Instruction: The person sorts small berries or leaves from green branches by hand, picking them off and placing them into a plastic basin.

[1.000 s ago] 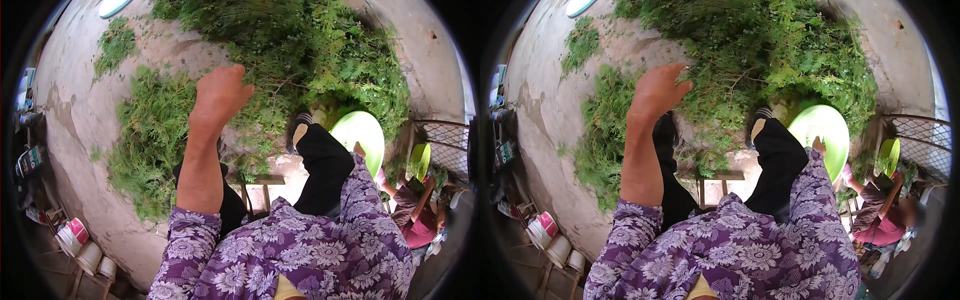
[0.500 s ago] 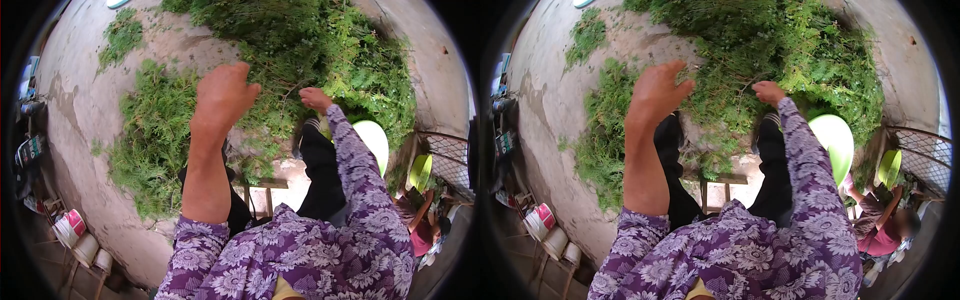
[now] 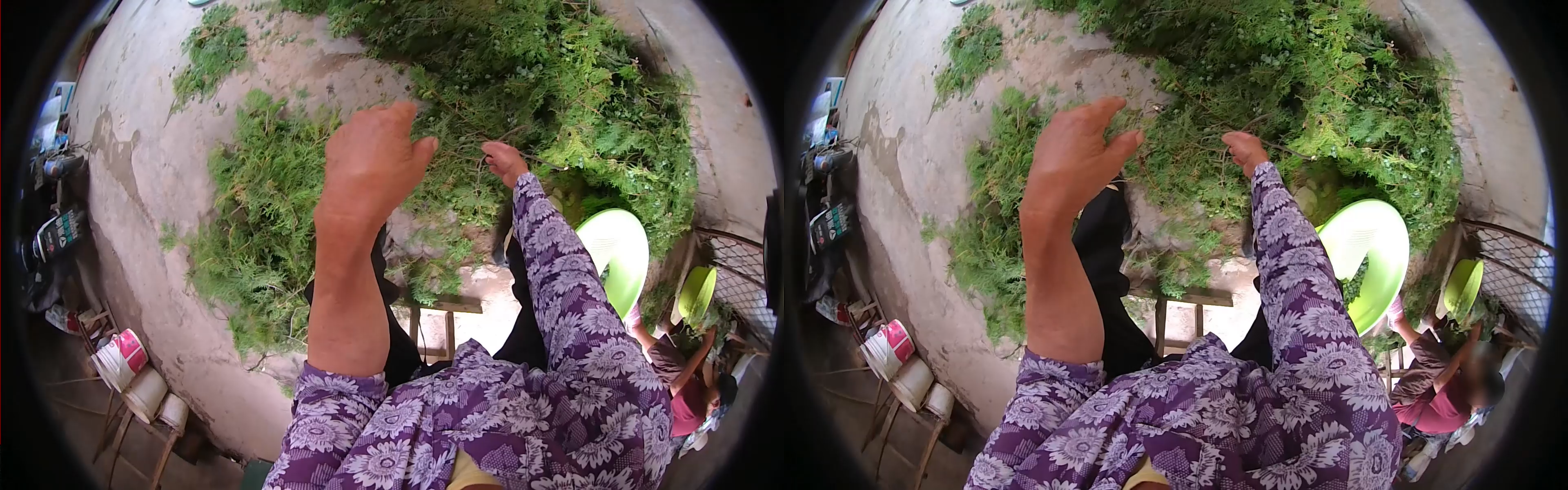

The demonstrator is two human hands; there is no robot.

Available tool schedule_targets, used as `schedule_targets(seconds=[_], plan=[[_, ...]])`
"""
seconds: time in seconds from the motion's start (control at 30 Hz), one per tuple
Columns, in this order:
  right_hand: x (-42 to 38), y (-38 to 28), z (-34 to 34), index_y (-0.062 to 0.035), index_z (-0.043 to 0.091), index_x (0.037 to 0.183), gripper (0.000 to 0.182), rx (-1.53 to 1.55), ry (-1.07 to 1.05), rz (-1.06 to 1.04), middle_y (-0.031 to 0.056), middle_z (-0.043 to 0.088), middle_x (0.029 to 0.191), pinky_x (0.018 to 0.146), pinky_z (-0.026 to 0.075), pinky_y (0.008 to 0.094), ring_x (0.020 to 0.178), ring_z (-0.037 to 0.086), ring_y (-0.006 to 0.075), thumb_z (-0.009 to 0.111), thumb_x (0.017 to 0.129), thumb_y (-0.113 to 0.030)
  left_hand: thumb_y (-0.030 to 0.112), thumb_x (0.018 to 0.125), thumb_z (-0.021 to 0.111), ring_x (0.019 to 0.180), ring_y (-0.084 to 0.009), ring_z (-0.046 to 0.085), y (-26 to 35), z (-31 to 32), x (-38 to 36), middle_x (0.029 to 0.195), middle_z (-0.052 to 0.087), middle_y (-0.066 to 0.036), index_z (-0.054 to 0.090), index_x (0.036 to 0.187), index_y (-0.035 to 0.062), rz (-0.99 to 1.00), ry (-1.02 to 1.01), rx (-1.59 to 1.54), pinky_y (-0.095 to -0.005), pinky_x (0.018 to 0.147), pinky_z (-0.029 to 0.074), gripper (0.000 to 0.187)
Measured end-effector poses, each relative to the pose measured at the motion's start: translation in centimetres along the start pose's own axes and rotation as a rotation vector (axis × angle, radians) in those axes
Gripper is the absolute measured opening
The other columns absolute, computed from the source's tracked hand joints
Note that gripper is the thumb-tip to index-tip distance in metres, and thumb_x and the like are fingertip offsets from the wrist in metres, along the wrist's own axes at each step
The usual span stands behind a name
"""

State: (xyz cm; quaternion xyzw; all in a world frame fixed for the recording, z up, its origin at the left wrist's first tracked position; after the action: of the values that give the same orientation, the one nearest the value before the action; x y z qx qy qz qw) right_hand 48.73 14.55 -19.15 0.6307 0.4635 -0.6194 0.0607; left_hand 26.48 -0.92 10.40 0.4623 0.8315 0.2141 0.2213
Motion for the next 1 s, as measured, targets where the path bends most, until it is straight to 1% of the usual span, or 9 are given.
schedule_targets(seconds=[0.03, 0.27, 0.33, 0.53, 0.63, 0.77, 0.87, 0.93, 1.0], plan=[[-0.7, -0.5, 0.0, -0.0096, 0.053, 0.114, 0.035, -0.011, -0.004, -0.020, 0.0001, 0.052, 0.098, 0.078, 0.038, 0.0254, 0.078, 0.047, 0.0085, 0.057, 0.082, -0.024, 0.027, 0.073, 0.060, 0.088, -0.0331, 0.057, 0.1, -0.1, -0.1, 0.093, 0.059, -0.019, 0.056, 0.104, 0.0008, 0.005, 0.006, 0.006, -0.0388, 0.075, 0.044, 0.041], [-7.4, -6.0, -0.6, -0.0049, 0.057, 0.109, 0.033, -0.120, -0.080, -0.298, 0.0018, 0.058, 0.100, 0.074, 0.040, 0.0244, 0.089, 0.050, 0.0096, 0.058, 0.081, -0.022, 0.027, 0.072, 0.061, 0.088, -0.0337, 0.056, 1.1, 0.6, -0.4, 0.090, 0.060, -0.019, 0.056, 0.103, 0.0011, 0.036, -0.011, 0.017, -0.0404, 0.075, 0.044, 0.041], [-12.5, -9.8, -0.6, -0.0011, 0.054, 0.112, 0.042, -0.155, -0.063, -0.553, 0.0092, 0.059, 0.103, 0.078, 0.042, 0.0287, 0.088, 0.054, 0.0156, 0.059, 0.078, -0.025, 0.028, 0.072, 0.061, 0.090, -0.0332, 0.055, 1.6, 1.1, -0.3, 0.093, 0.059, -0.019, 0.055, 0.105, 0.0022, 0.041, -0.035, 0.063, -0.0401, 0.077, 0.044, 0.042], [-23.8, -14.2, -1.1, -0.0001, 0.051, 0.114, 0.038, -0.053, 0.148, -0.841, 0.0067, 0.056, 0.105, 0.081, 0.041, 0.0242, 0.095, 0.050, 0.0122, 0.057, 0.081, -0.018, 0.027, 0.071, 0.064, 0.097, -0.0326, 0.053, 4.3, 2.3, -0.1, 0.105, 0.054, -0.018, 0.045, 0.118, 0.0035, 0.057, -0.102, 0.078, -0.0381, 0.081, 0.043, 0.056], [-28.1, -15.6, 1.4, 0.0011, 0.053, 0.110, 0.044, 0.069, 0.121, -1.087, 0.0097, 0.054, 0.101, 0.074, 0.044, 0.0251, 0.087, 0.052, 0.0130, 0.064, 0.075, -0.022, 0.024, 0.070, 0.065, 0.101, -0.0321, 0.051, 5.3, 2.2, -0.2, 0.112, 0.050, -0.018, 0.036, 0.125, 0.0039, 0.091, 0.015, 0.079, -0.0379, 0.083, 0.042, 0.066], [-31.1, -16.7, 4.6, -0.0014, 0.053, 0.110, 0.044, 0.074, 0.000, -1.281, 0.0131, 0.050, 0.110, 0.078, 0.044, 0.0287, 0.091, 0.053, 0.0179, 0.067, 0.073, -0.021, 0.022, 0.070, 0.065, 0.102, -0.0330, 0.049, 5.1, 3.0, 0.6, 0.116, 0.046, -0.019, 0.030, 0.129, 0.0047, 0.233, 0.149, 0.089, -0.0387, 0.084, 0.041, 0.071], [-33.4, -17.6, 5.3, -0.0006, 0.052, 0.111, 0.042, -0.187, 0.079, -1.520, 0.0139, 0.053, 0.109, 0.088, 0.039, 0.0317, 0.106, 0.047, 0.0215, 0.065, 0.074, -0.015, 0.014, 0.072, 0.059, 0.093, -0.0320, 0.053, 3.7, 3.5, 2.1, 0.104, 0.053, -0.018, 0.040, 0.122, 0.0044, 0.194, 0.260, 0.105, -0.0391, 0.075, 0.045, 0.055], [-33.7, -18.1, 5.0, -0.0036, 0.055, 0.107, 0.039, -0.215, 0.059, -1.583, 0.0183, 0.050, 0.110, 0.083, 0.042, 0.0357, 0.096, 0.053, 0.0294, 0.066, 0.073, -0.020, 0.014, 0.076, 0.056, 0.094, -0.0279, 0.054, 2.1, 4.1, 2.6, 0.102, 0.055, -0.016, 0.043, 0.119, 0.0031, 0.099, 0.116, -0.348, -0.0374, 0.075, 0.045, 0.046], [-32.9, -18.1, 3.6, -0.0030, 0.056, 0.106, 0.038, -0.159, 0.042, -1.539, 0.0164, 0.053, 0.106, 0.083, 0.043, 0.0339, 0.095, 0.054, 0.0274, 0.065, 0.073, -0.019, 0.014, 0.080, 0.053, 0.092, -0.0241, 0.054, 2.2, 3.0, 2.6, 0.102, 0.056, -0.014, 0.045, 0.118, 0.0035, 0.035, 0.135, -0.481, -0.0350, 0.073, 0.046, 0.040]])
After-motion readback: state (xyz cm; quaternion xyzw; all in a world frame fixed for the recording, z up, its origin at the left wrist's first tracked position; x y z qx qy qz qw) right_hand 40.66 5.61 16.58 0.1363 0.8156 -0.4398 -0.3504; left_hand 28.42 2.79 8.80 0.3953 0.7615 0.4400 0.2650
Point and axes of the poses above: each hand's wrist, its own x-axis towards the middle knuckle, its own z-axis out of the palm, y = z × x, the point moved 9 cm from there along x, towards the middle knuckle
